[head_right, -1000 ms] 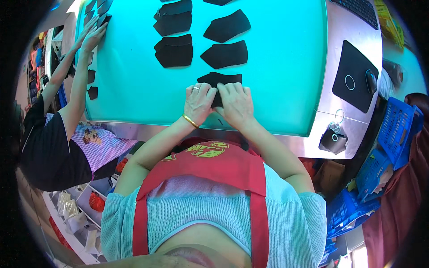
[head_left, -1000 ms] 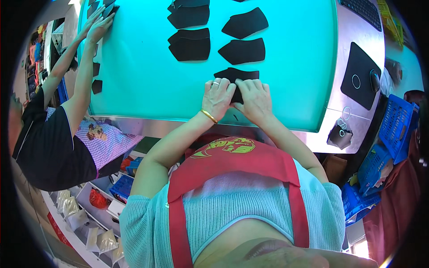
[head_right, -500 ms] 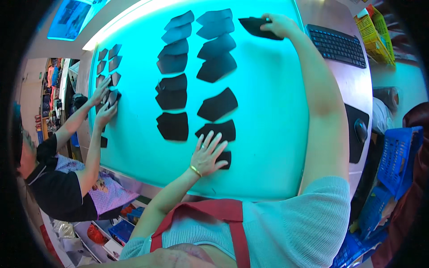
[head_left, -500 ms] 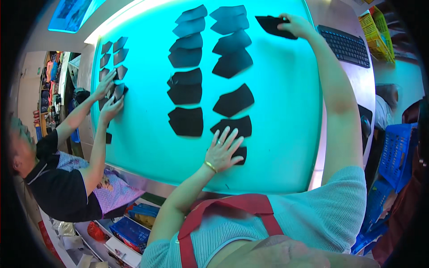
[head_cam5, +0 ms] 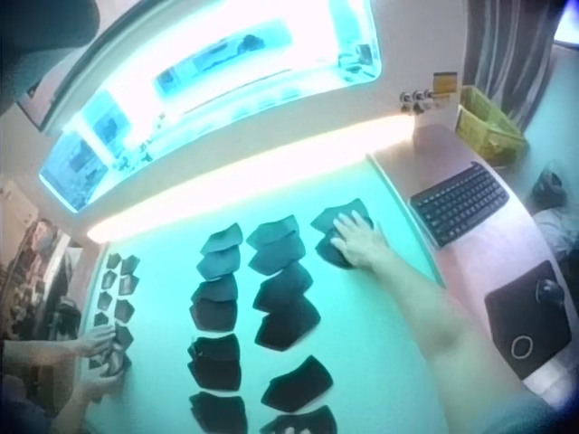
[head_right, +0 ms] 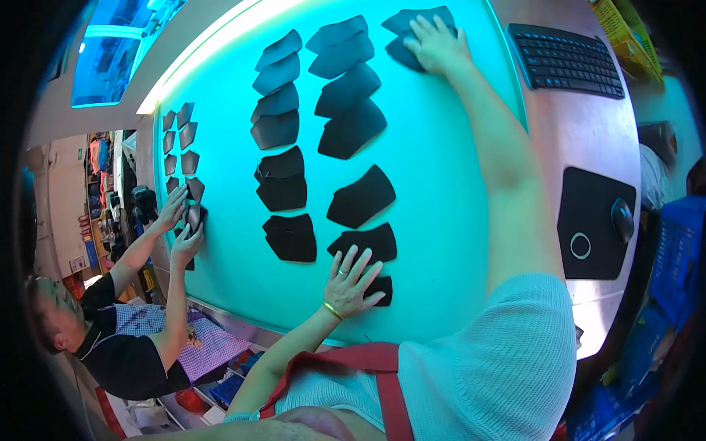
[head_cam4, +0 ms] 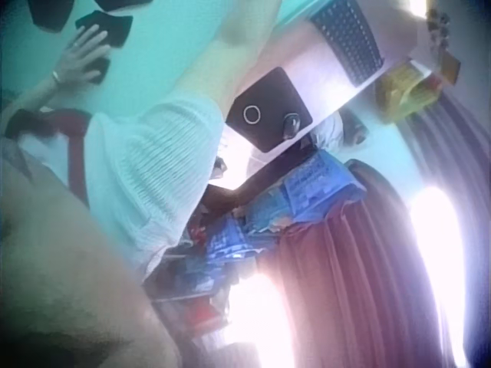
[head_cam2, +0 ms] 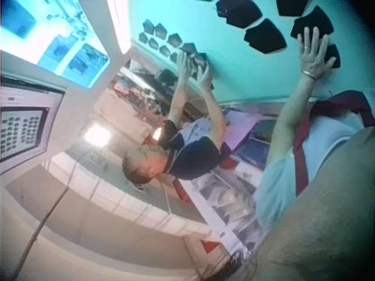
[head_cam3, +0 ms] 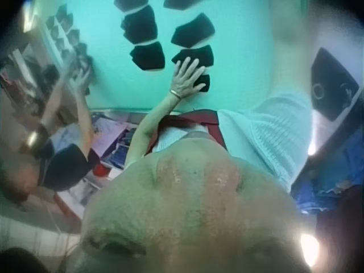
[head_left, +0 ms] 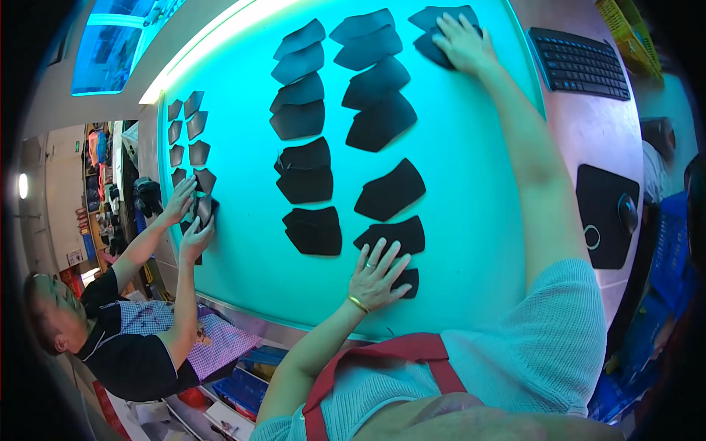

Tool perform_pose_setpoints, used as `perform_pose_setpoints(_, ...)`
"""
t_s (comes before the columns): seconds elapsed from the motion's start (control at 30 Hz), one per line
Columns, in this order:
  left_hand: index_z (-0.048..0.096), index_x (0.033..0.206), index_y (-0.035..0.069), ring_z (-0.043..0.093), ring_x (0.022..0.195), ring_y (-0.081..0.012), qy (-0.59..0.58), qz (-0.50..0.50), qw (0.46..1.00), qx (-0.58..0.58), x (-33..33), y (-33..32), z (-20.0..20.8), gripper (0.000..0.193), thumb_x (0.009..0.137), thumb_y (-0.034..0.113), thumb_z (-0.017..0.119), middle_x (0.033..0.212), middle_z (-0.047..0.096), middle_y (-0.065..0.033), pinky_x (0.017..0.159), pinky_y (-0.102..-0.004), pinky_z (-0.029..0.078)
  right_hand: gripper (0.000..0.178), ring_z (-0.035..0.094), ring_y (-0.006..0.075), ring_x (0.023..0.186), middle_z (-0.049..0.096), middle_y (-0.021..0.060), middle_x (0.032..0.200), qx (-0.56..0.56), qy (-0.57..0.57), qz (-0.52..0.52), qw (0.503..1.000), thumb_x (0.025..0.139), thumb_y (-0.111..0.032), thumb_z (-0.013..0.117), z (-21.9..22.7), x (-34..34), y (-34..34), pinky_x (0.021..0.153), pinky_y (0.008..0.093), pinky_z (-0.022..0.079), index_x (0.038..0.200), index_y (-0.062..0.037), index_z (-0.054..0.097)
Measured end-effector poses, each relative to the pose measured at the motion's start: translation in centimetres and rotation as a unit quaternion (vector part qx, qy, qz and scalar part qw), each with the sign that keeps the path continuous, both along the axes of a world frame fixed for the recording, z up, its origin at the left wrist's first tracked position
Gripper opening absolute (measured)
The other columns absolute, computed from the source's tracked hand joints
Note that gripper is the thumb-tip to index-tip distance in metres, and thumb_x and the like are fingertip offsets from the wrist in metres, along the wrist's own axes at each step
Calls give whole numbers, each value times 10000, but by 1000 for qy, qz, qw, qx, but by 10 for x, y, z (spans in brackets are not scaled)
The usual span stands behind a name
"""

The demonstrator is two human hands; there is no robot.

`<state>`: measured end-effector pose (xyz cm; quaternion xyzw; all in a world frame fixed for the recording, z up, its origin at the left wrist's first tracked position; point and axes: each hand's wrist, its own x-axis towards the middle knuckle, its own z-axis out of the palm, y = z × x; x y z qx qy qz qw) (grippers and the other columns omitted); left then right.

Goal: The person picks up several black shoe components from a glowing light table and organizes them into stacks by hand, then lifts the stacks from the table.

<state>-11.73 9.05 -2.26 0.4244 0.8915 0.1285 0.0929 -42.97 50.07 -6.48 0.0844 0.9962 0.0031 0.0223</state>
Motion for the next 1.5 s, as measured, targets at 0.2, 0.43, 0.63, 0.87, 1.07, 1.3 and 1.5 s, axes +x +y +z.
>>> perform_pose_setpoints(0.2,564,1358,167,325,1437,-371,33,-10,999,21,3,-3,3,710,735,446,758,1528,400,-128,1172,-564,220,690,169,256,1513,247,9,1625,-83,24,-7,996,971,-522,471,35,273,-96,1184,609,107,1549,-184,303)
perform_pose_setpoints(0.43,466,1446,155,280,1456,-374,36,-15,999,32,1,-2,2,711,829,417,700,1559,351,-125,1175,-567,198,727,174,261,1509,234,15,1628,-118,-35,-47,991,950,-558,485,48,428,-153,1189,613,87,1546,-181,306)
perform_pose_setpoints(0.63,487,1383,176,363,1378,-240,129,47,988,68,24,-3,17,695,812,498,718,1412,437,-51,1139,-497,202,709,169,262,1511,228,29,1632,-70,-38,-16,997,980,-555,437,52,471,-153,1185,606,93,1554,-168,285)
perform_pose_setpoints(0.87,575,1169,153,529,1117,-252,12,84,993,87,67,-38,13,408,825,309,730,1139,564,-46,938,-441,388,684,189,246,1508,256,36,1623,-150,-62,100,982,990,-523,441,75,437,-212,1189,582,130,1548,-155,295)
perform_pose_setpoints(1.07,590,1082,119,573,1066,-304,204,183,952,138,-42,-97,1,278,816,132,669,1100,617,-97,882,-450,458,648,224,228,1498,291,15,1609,-113,-37,200,973,975,-541,460,56,427,-286,1201,562,103,1529,-224,349)
perform_pose_setpoints(1.3,599,1056,123,578,1020,-292,112,181,976,37,18,-141,10,277,802,177,696,1044,614,-80,842,-441,451,675,224,227,1498,305,5,1602,-112,-89,236,961,955,-580,464,84,425,-269,1197,576,101,1519,-223,365)
perform_pose_setpoints(1.5,612,1006,119,577,986,-261,126,152,971,137,-58,-124,20,241,786,170,697,985,603,-41,816,-422,454,624,270,242,1475,315,6,1596,-35,-34,101,994,997,-538,408,68,356,-287,1152,608,199,1517,-197,360)
